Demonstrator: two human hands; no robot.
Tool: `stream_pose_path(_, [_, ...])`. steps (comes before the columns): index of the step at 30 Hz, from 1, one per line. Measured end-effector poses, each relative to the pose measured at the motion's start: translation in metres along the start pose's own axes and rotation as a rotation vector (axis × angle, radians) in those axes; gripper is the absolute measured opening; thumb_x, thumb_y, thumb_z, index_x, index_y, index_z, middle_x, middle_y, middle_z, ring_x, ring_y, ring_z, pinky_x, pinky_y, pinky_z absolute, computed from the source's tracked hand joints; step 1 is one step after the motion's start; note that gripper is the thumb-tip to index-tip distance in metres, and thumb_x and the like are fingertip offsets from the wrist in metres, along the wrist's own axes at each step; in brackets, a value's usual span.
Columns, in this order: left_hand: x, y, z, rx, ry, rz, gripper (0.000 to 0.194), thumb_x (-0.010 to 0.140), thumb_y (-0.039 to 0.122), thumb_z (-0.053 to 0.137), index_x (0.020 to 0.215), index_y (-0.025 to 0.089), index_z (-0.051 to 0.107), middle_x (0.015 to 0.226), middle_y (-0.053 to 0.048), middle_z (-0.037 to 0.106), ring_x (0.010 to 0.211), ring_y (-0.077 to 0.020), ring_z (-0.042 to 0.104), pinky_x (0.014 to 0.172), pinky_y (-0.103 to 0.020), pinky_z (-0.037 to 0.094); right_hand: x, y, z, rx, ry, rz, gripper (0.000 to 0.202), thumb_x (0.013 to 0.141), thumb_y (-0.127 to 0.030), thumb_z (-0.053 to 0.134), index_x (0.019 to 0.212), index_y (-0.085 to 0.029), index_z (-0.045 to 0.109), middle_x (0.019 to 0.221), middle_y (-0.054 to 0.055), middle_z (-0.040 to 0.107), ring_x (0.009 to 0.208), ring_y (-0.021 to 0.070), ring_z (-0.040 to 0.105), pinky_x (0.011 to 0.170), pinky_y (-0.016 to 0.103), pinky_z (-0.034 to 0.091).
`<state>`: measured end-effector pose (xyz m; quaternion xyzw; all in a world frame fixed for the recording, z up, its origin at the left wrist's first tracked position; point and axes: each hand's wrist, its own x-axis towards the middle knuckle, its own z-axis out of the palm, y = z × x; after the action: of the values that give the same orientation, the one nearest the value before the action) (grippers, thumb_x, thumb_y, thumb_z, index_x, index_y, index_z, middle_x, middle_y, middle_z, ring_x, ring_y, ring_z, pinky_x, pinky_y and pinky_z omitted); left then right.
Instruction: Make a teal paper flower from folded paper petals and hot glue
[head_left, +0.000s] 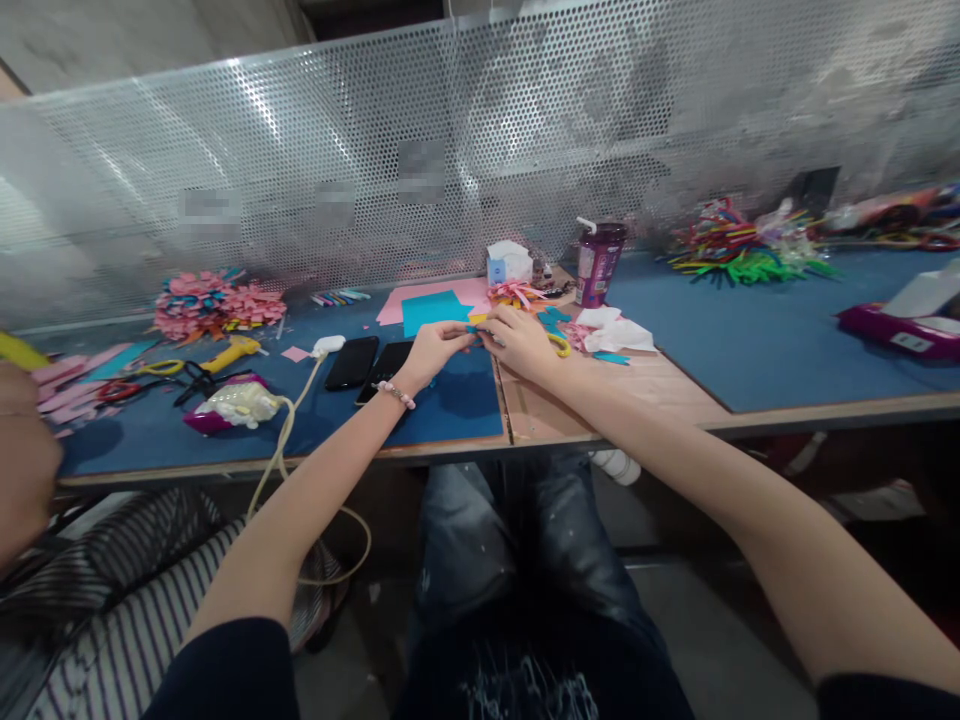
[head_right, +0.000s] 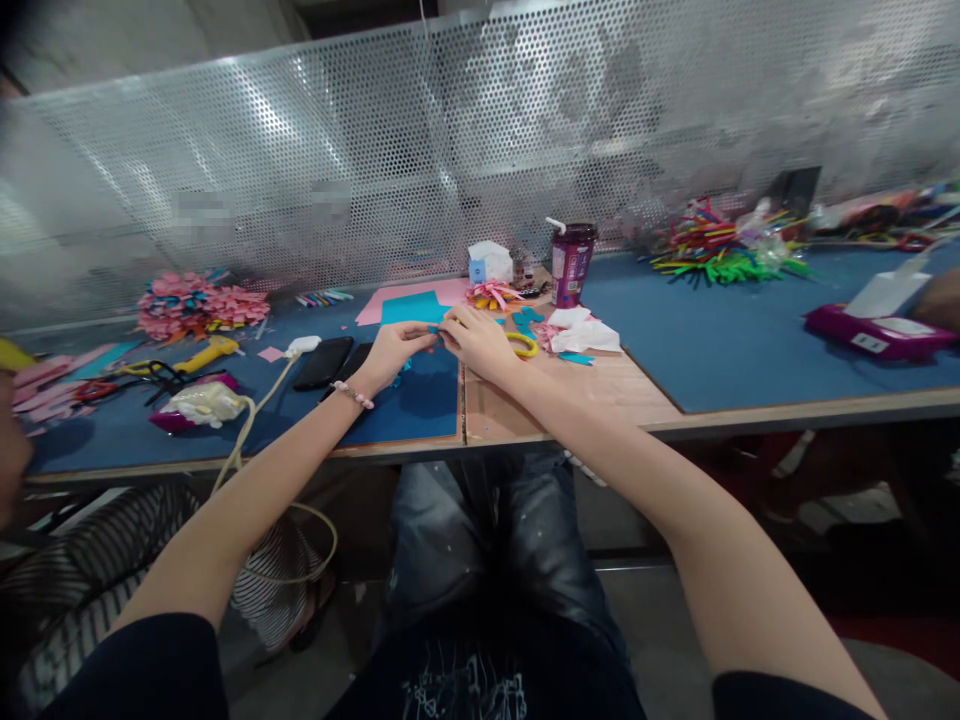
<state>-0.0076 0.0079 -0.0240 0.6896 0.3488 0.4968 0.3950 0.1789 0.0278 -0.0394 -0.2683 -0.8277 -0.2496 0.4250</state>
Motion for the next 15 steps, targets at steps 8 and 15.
stream_pose_path(8, [0.0001, -0.0021, -0.0006, -0.028, 0.019, -0.026, 0.041, 0.068, 0.040, 0.076, 0.096, 0.010, 0.072, 0.091, -0.011, 0.073, 0.078, -0.0178, 0.066, 0.076, -0.031, 0.052, 0.0011, -0.0005, -0.0040, -0.088, -0.032, -0.070, 0.026, 0.098, -0.024, 0.041, 0.090, -0.018, 0.065, 0.093, 0.008, 0.063, 0.087, 0.0216, 0.054, 0.076, 0.035, 0.040])
stream_pose_path(15, [-0.0005, 0.0000, 0.0006, -0.048, 0.034, -0.025, 0.039, 0.068, 0.038, 0.076, 0.094, 0.010, 0.072, 0.093, -0.011, 0.073, 0.075, -0.0161, 0.064, 0.075, -0.031, 0.052, 0.0027, -0.0045, -0.0097, -0.111, -0.048, -0.086, 0.026, 0.098, -0.024, 0.041, 0.091, -0.018, 0.065, 0.093, 0.009, 0.063, 0.087, 0.0222, 0.052, 0.075, 0.036, 0.039])
